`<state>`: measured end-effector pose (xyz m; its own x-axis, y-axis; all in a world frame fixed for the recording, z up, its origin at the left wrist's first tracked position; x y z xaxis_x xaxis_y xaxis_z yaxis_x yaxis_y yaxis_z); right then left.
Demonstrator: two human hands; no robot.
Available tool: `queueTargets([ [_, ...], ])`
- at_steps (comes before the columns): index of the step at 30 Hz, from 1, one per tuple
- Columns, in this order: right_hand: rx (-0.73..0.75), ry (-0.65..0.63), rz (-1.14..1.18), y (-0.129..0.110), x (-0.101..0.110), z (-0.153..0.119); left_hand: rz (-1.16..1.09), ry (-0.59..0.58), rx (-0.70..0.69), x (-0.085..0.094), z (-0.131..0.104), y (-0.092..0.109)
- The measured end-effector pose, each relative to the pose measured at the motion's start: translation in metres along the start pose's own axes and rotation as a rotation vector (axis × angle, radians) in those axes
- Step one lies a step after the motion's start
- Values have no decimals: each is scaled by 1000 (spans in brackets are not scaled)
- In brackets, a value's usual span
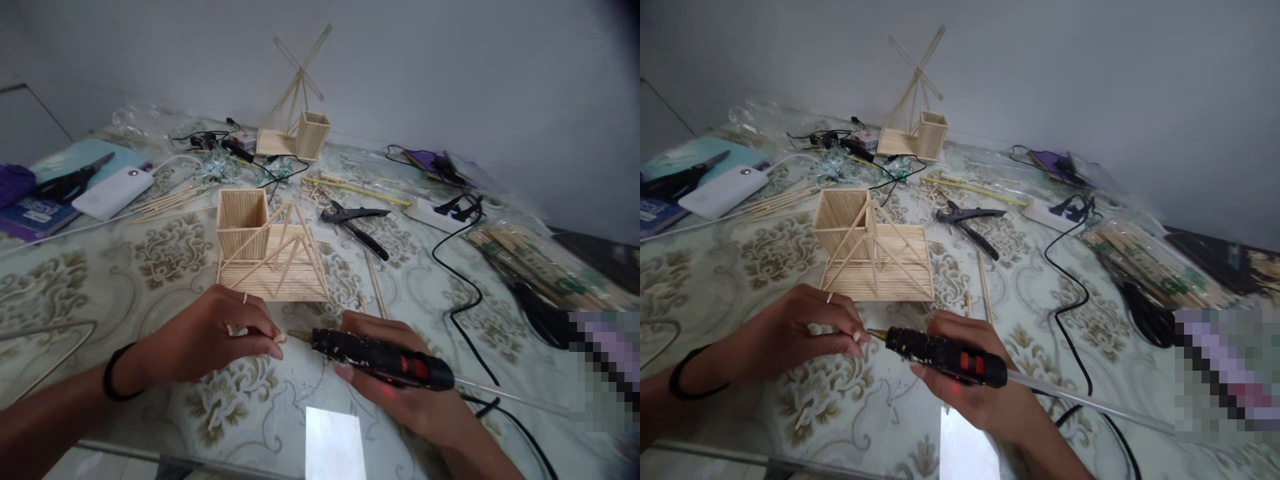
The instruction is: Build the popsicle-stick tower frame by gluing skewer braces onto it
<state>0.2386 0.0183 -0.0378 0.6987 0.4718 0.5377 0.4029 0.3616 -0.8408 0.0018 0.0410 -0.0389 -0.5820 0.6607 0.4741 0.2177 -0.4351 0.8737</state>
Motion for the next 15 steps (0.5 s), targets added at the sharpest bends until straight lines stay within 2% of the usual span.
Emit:
queueTargets([
  [3,9,-4,-8,-4,0,5,-2,3,-3,20,-6,6],
  [7,-39,0,-93,-7,-5,7,2,141,20,55,-17,7],
  [11,-34,-101,-206,-13,-30,8,-102,264,51,73,-22,-4],
  [15,-169,-139,-400,-16,-60,17,-161,372,52,83,-21,-9],
])
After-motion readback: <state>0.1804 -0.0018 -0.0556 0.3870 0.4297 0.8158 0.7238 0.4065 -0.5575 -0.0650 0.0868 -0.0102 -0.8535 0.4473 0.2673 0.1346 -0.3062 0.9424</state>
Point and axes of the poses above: each hand's wrist, its own z-axis towards the middle knuckle, its own x-axis out of the back of the hand, y = z × x, the point moved 5 cm from there along z, towards the middle knuckle, and after that the axes turned 13 degrees about -y, right-handed, at the moved point
